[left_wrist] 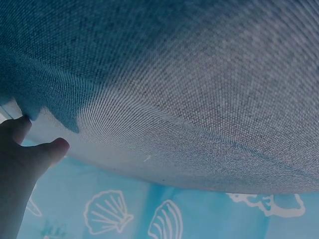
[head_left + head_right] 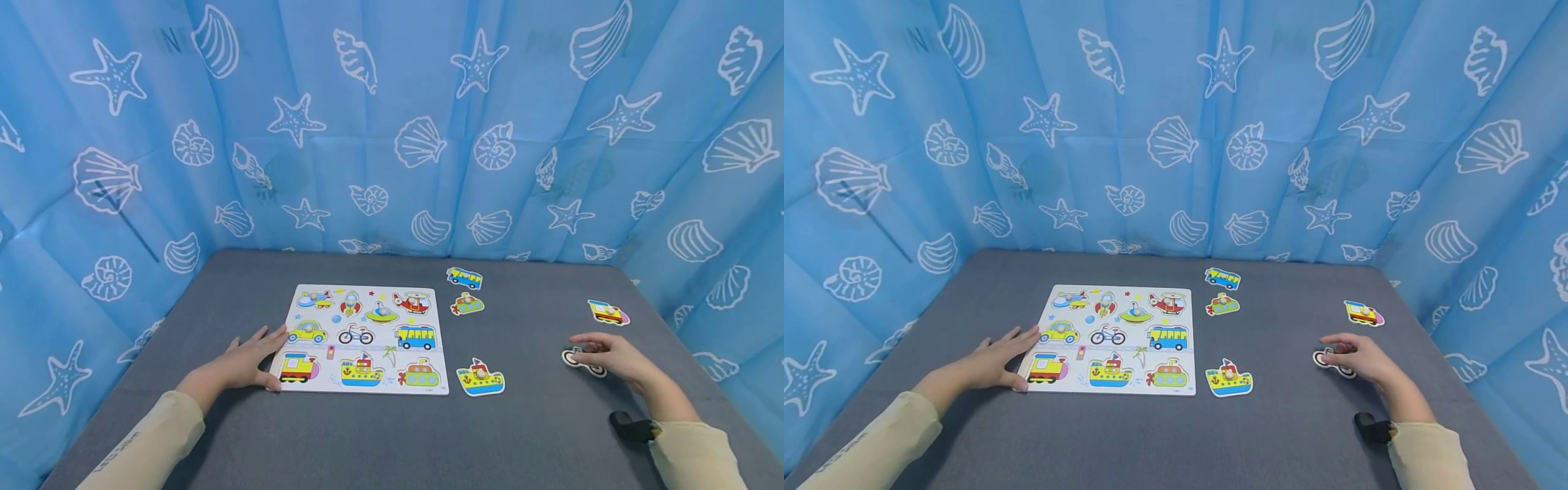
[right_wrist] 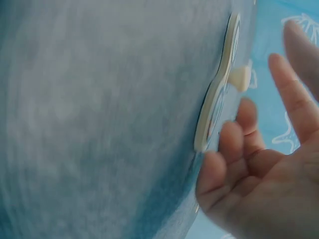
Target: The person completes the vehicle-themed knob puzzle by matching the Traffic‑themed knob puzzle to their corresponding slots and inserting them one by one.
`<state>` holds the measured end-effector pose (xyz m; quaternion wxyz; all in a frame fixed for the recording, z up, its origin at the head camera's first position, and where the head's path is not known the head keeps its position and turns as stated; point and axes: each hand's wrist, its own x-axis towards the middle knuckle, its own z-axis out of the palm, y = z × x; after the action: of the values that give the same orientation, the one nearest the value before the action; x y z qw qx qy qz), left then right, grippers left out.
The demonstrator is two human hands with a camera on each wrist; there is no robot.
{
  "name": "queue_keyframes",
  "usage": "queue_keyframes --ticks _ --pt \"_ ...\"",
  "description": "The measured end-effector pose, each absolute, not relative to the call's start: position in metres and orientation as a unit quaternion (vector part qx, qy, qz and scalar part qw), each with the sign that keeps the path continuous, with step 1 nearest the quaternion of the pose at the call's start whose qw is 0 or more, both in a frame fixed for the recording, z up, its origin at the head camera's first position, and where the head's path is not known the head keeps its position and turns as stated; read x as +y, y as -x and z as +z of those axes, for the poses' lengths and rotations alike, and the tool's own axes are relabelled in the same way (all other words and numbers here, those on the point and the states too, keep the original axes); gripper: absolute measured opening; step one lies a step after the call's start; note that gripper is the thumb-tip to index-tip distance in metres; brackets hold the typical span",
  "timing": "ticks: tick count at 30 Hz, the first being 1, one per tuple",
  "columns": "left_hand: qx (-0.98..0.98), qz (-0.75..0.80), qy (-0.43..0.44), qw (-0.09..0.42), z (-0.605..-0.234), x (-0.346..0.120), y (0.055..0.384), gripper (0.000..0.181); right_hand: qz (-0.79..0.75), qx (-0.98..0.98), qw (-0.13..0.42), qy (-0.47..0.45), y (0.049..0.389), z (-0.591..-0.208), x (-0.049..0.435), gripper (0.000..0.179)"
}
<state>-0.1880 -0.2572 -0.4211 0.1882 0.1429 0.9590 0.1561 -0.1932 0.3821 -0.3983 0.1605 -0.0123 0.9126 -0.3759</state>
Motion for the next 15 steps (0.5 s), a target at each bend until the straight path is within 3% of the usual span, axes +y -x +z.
queue_keyframes --ticks 15 --pt "0.955 0.168 -0.141 0.198 -0.42 -0.258 0.188 0.109 -0.363 0.904 0.226 -0.007 0.209 -0.399 0.406 0.047"
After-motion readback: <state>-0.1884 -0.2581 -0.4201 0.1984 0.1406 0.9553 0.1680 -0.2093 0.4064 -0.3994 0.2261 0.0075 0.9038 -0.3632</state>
